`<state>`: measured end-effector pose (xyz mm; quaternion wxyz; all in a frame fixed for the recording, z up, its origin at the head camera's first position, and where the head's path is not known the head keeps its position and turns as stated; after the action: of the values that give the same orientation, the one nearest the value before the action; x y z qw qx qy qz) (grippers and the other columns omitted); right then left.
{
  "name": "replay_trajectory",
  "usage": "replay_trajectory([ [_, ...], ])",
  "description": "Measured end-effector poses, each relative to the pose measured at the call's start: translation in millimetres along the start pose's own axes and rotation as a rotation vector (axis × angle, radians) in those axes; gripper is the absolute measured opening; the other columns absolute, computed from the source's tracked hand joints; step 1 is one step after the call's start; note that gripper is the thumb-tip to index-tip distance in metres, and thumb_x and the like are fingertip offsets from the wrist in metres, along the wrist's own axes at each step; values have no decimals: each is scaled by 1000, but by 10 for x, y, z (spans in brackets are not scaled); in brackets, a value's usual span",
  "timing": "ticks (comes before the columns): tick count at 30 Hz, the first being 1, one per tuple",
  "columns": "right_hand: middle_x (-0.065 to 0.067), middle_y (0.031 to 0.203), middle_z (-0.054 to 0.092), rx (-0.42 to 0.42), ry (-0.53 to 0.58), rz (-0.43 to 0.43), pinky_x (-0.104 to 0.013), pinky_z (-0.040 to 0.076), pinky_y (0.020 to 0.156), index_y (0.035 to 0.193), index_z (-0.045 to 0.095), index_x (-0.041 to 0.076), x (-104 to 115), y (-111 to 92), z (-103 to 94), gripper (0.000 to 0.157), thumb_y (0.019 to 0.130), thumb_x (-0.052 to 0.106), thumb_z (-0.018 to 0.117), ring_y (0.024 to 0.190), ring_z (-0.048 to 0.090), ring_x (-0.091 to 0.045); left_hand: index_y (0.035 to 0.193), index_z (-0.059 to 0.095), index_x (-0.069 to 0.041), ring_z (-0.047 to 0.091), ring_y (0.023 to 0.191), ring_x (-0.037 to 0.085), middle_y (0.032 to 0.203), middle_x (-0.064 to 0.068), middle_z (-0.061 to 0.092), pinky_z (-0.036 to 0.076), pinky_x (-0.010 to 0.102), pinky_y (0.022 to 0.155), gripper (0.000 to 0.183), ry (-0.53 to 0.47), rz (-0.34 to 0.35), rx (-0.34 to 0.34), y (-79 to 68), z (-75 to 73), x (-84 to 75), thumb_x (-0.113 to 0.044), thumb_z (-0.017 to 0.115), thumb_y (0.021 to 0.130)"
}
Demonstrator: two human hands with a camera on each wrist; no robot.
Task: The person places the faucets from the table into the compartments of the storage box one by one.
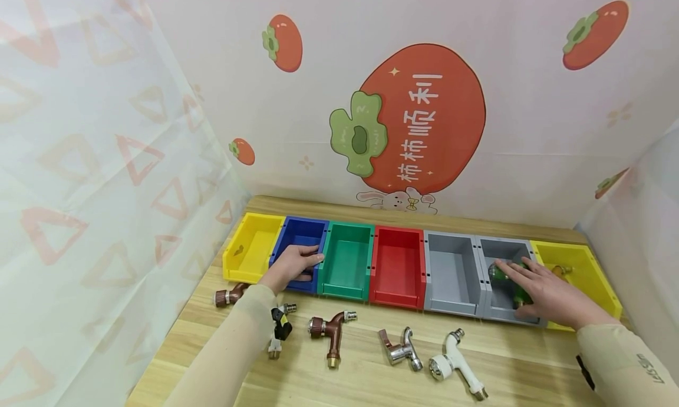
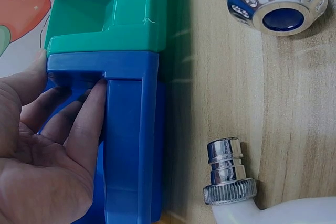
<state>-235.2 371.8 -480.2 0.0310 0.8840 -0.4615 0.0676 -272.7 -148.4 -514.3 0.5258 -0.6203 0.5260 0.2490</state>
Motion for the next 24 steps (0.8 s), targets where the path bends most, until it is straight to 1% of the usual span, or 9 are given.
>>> replay_trajectory([
  [2,-31,143,54,-5,14,3,-77,31,106,164,25,23,-8,-10,13,119,67,34,93,128,44,-60,154,49,-16,66,117,28,144,12,60,59,47,94,58,-2,1,0,2,0,2,-34,66,101],
  [4,-32,144,53,-12,22,3,-73,17,116,165,23,23,-14,-24,28,119,68,34,92,130,44,-59,154,49,-16,66,118,28,145,12,59,58,47,94,58,-5,0,0,5,2,6,-34,66,101],
  [7,-33,144,52,-38,11,-9,-64,3,123,165,21,23,-18,-63,37,117,71,35,90,133,42,-57,154,49,-16,66,118,28,145,12,59,58,47,95,58,-7,-1,-1,6,2,12,-34,66,101],
  [11,-32,140,56,-103,-35,-41,-52,-3,126,164,26,20,-2,-138,22,113,72,34,90,141,38,-51,154,49,-17,66,116,27,144,12,60,58,47,94,58,-4,0,-3,7,-1,14,-35,66,101],
  [14,-31,136,59,-149,-72,-62,-40,-10,125,163,28,20,22,-196,7,113,71,34,91,150,28,-42,153,49,-17,67,115,27,143,11,60,59,47,94,59,-3,0,-4,9,-4,16,-36,67,100],
  [15,-31,136,60,-162,-74,-66,-36,-12,124,163,28,20,32,-215,0,113,71,33,91,154,23,-38,153,49,-17,67,115,27,144,11,60,59,47,94,59,-3,0,-3,11,-5,17,-36,67,100],
  [19,-28,138,60,-183,-91,-78,-32,-13,123,164,27,21,91,-280,-18,114,71,32,91,157,2,-16,153,50,-17,67,115,27,144,11,60,59,46,93,60,-2,0,-3,15,-7,22,-36,67,100],
  [21,-24,147,54,-189,-94,-83,-30,-13,123,164,27,20,130,-313,-29,113,71,30,91,155,-4,-7,153,50,-17,67,116,27,144,11,60,59,46,93,60,-2,-1,-2,17,-6,23,-36,67,100],
  [24,-8,166,30,-204,-104,-105,-30,-14,123,164,26,18,208,-354,-48,115,70,29,91,154,-7,-4,153,49,-16,67,116,27,143,12,60,59,46,93,59,-5,0,0,19,-2,23,-35,67,100],
])
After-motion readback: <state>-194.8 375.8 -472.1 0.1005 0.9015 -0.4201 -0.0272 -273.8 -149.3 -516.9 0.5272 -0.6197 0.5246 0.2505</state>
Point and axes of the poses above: each hand's wrist, its own y-axis towards the middle knuckle, its own z-axis out of the palm, x = y × z, the point moved 7 cm from there along y, towards the middle knuckle
